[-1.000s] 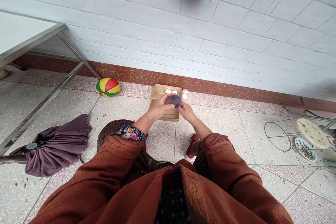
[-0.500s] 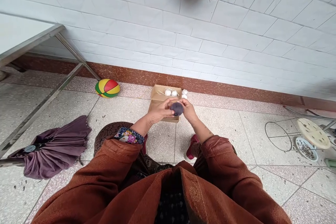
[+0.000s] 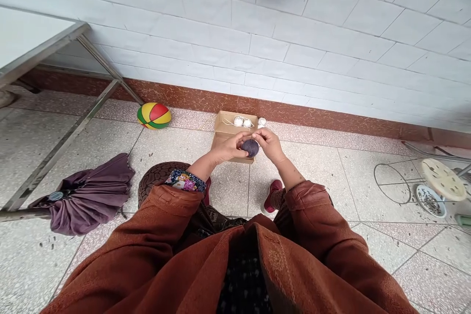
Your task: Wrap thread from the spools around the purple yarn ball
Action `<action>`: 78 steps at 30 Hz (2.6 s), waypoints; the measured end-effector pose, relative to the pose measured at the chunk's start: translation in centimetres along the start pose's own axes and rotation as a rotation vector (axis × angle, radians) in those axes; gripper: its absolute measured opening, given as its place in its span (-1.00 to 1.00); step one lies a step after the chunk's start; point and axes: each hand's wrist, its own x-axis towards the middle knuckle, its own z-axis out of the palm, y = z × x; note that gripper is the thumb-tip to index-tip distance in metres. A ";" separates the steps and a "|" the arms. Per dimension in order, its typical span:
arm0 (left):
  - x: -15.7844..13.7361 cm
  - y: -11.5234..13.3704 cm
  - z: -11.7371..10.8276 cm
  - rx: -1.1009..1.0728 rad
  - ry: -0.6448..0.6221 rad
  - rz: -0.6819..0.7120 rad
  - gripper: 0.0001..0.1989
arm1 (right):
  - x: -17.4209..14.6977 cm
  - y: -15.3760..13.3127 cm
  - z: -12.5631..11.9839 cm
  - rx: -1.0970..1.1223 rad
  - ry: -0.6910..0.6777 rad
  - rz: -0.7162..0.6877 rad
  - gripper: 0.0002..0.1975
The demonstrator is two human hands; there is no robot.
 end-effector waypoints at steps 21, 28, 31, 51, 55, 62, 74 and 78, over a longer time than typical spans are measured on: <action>-0.7 1.3 0.7 -0.198 -0.015 0.079 -0.13 | 1.4 0.0 -0.2 0.109 -0.067 0.021 -0.62; 0.2 0.8 -0.4 -0.230 0.313 0.088 -0.42 | -1.3 0.2 2.1 -0.044 -0.263 -0.022 -0.67; 0.3 0.4 -0.8 -0.014 0.386 0.061 -0.38 | -1.9 -1.1 1.1 -0.016 -0.372 -0.178 -0.64; -0.6 1.0 -0.5 -0.216 0.383 0.086 -0.38 | -1.8 -1.3 2.2 -0.032 -0.337 -0.190 -0.62; -1.1 1.0 -1.0 0.022 0.335 0.057 -0.27 | 0.2 -3.1 0.5 0.000 -0.237 -0.255 -0.68; -1.2 1.7 -0.8 -0.194 0.166 0.114 -0.16 | 3.2 -0.8 2.1 0.066 -0.096 0.031 -0.63; 4.9 3.7 -3.9 0.186 0.319 0.092 -0.40 | 4.9 -3.4 0.1 0.023 -0.104 -0.219 -0.71; 4.1 3.4 -2.9 0.040 0.071 0.046 -0.26 | 6.3 -1.6 -0.6 0.090 -0.002 -0.135 -0.69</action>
